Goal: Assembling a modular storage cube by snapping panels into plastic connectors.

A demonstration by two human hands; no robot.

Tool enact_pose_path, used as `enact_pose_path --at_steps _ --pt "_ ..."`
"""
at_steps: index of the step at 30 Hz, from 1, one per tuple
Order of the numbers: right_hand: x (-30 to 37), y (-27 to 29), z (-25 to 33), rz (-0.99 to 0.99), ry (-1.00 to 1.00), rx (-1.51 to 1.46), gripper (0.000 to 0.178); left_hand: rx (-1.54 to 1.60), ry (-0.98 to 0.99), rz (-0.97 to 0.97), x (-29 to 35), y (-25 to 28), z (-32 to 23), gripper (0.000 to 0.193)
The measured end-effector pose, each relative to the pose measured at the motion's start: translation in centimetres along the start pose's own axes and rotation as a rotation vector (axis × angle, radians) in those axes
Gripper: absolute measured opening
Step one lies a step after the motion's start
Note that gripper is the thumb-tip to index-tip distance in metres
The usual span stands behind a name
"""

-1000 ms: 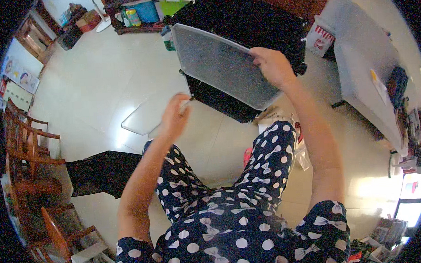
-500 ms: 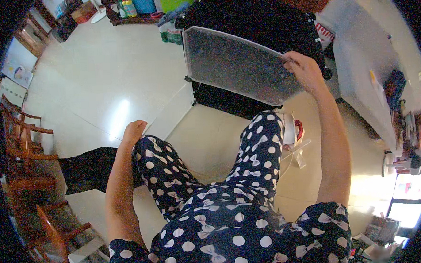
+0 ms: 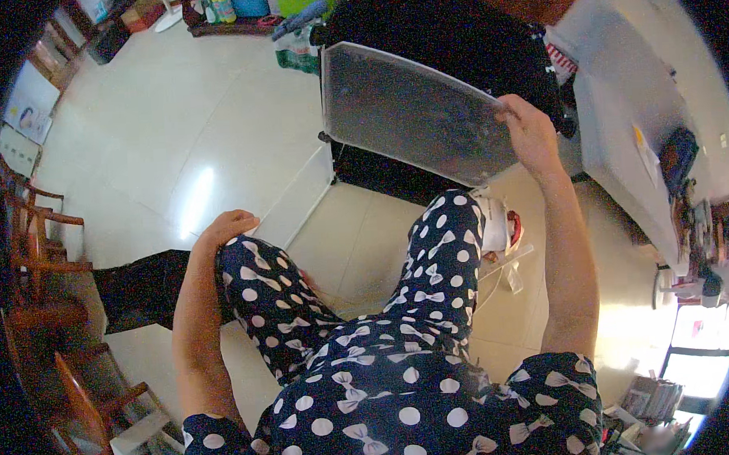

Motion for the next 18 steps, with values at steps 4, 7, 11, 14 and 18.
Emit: enact_pose_path --at_steps 4,7,11,14,18 --pt "-0.3 -0.3 0.6 0.035 -0.036 0.058 0.023 -0.341 -0.076 0.064 0.1 0.8 2.8 0.06" --pt "-0.3 0.2 -0.6 0.008 -0.039 0.066 0.024 -0.438 -0.06 0.272 -0.3 -0.7 1.5 0.049" --pt "-1.8 -0.6 0.9 0.014 0.029 0.113 0.025 -0.627 -0.006 0.335 -0.8 -0.8 5.1 0.035" --pt "-1.5 1.1 -1.3 -0.027 0.024 0.186 0.025 -0.526 0.223 0.4 -1.2 -6.9 -1.9 0.028" --pt "-2.3 -0.1 -1.2 -0.036 0.018 0.126 0.026 -0.767 -0.178 0.065 -1.0 -7.8 -2.4 0.026"
Point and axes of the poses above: each hand's wrist, its own x-axis away from the middle knuckle, its own y-axis out of the back of the hand, z = x × y, the point moved 6 cm from there along -x, towards the middle knuckle, and after that the axes turned 15 degrees about x, right-handed, at the moved point
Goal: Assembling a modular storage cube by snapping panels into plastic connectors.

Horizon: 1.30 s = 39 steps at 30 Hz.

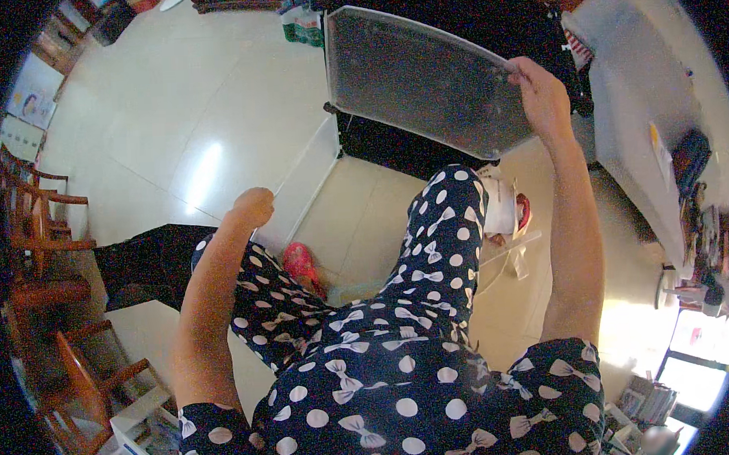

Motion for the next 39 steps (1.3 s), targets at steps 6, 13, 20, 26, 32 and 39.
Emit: enact_pose_path --at_steps 6,13,20,26,32,39 --pt "-1.1 -0.7 -0.9 -0.074 -0.005 0.079 0.026 0.026 0.111 -0.133 -1.3 0.3 -2.8 0.019" --pt "-2.6 -1.3 0.9 -0.027 -0.012 0.092 0.026 0.137 0.199 -0.318 -1.8 0.9 -4.9 0.018" --pt "-4.4 0.0 4.2 0.051 0.026 0.232 0.032 0.271 0.077 -0.406 -6.2 1.0 -9.6 0.022" --pt "-0.3 -3.2 13.5 0.294 0.196 0.067 0.047 0.271 0.125 -0.278 -8.3 -0.9 -3.0 0.023" --pt "2.4 -2.8 18.9 0.353 0.215 -0.201 0.057 0.335 0.104 -0.382 -5.9 4.5 -4.4 0.054" --pt "5.0 -3.7 20.9 0.34 0.202 -0.856 0.057 1.189 -0.587 -0.798 3.0 5.0 -15.4 0.08"
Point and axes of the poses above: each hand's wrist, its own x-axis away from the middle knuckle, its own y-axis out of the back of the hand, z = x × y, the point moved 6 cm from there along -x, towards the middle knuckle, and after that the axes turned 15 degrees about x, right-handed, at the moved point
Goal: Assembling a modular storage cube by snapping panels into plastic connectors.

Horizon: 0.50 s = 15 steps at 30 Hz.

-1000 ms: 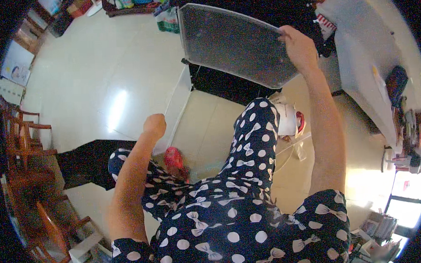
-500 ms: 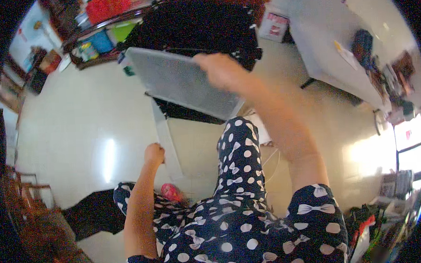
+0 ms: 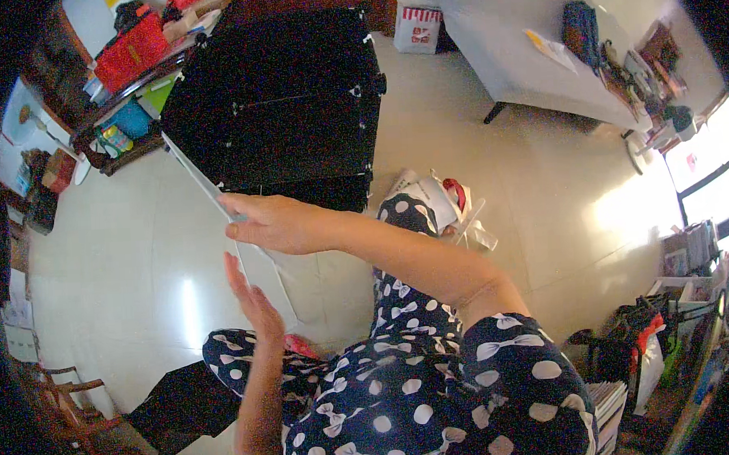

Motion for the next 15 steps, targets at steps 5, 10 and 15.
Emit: enact_pose_path --at_steps 5,10,15 --pt "2.8 6.1 -0.7 -0.693 0.218 0.714 0.045 -0.351 -0.178 0.151 4.1 -3.8 -3.6 0.088" --pt "6.2 17.1 -7.4 -1.079 -0.151 0.888 0.048 -0.231 -0.175 0.158 3.4 -5.2 -3.9 0.091" --pt "5.2 17.9 -11.2 -0.862 -0.254 0.879 0.043 -0.388 -0.462 0.4 5.4 -10.3 -7.1 0.088"
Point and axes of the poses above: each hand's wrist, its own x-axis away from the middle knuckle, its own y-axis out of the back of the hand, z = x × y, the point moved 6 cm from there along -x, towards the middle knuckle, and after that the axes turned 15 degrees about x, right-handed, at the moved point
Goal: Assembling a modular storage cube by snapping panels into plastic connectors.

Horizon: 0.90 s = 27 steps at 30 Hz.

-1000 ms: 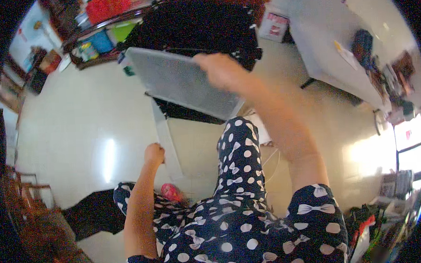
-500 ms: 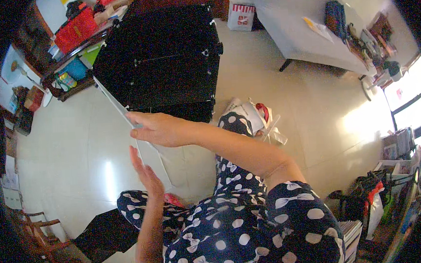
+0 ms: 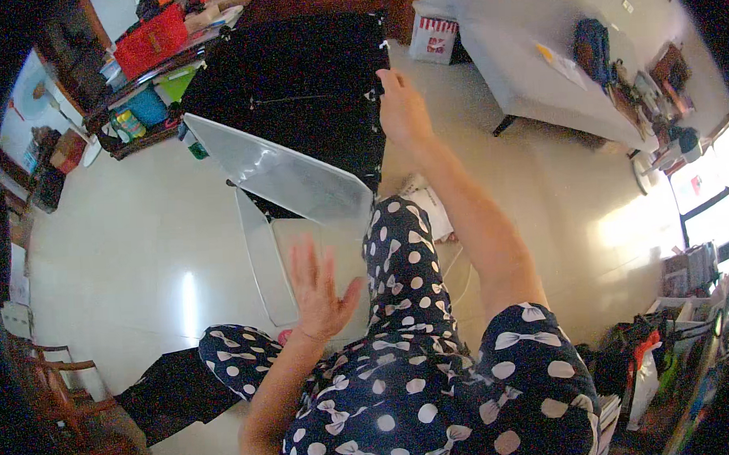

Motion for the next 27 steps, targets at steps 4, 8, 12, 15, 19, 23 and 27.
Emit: enact_pose_path --at_steps 4,8,12,15,19,23,27 --pt "0.2 0.7 0.8 0.094 0.058 0.097 0.036 -0.004 -0.079 0.151 -3.4 -2.3 -2.3 0.07" --pt "1.3 1.9 3.4 0.207 0.093 0.169 0.035 -0.316 -0.219 0.261 -4.1 -3.7 -2.7 0.049" --pt "3.5 2.7 5.1 0.091 0.222 0.094 0.033 -0.443 -0.082 0.236 -4.2 -2.1 1.1 0.051" --pt "4.5 2.7 5.9 0.118 0.199 0.014 0.032 -0.494 0.146 0.239 -2.2 0.9 5.6 0.06" --pt "5.7 3.3 5.9 0.176 0.172 -0.037 0.041 -0.572 0.483 0.204 2.2 6.6 11.4 0.074" --pt "6.8 4.7 8.4 0.154 0.257 0.051 0.06 -0.462 0.844 0.018 9.5 13.8 19.6 0.074" --pt "7.8 4.3 8.7 0.124 0.189 0.051 0.069 -0.178 0.995 0.094 13.5 12.7 22.2 0.082"
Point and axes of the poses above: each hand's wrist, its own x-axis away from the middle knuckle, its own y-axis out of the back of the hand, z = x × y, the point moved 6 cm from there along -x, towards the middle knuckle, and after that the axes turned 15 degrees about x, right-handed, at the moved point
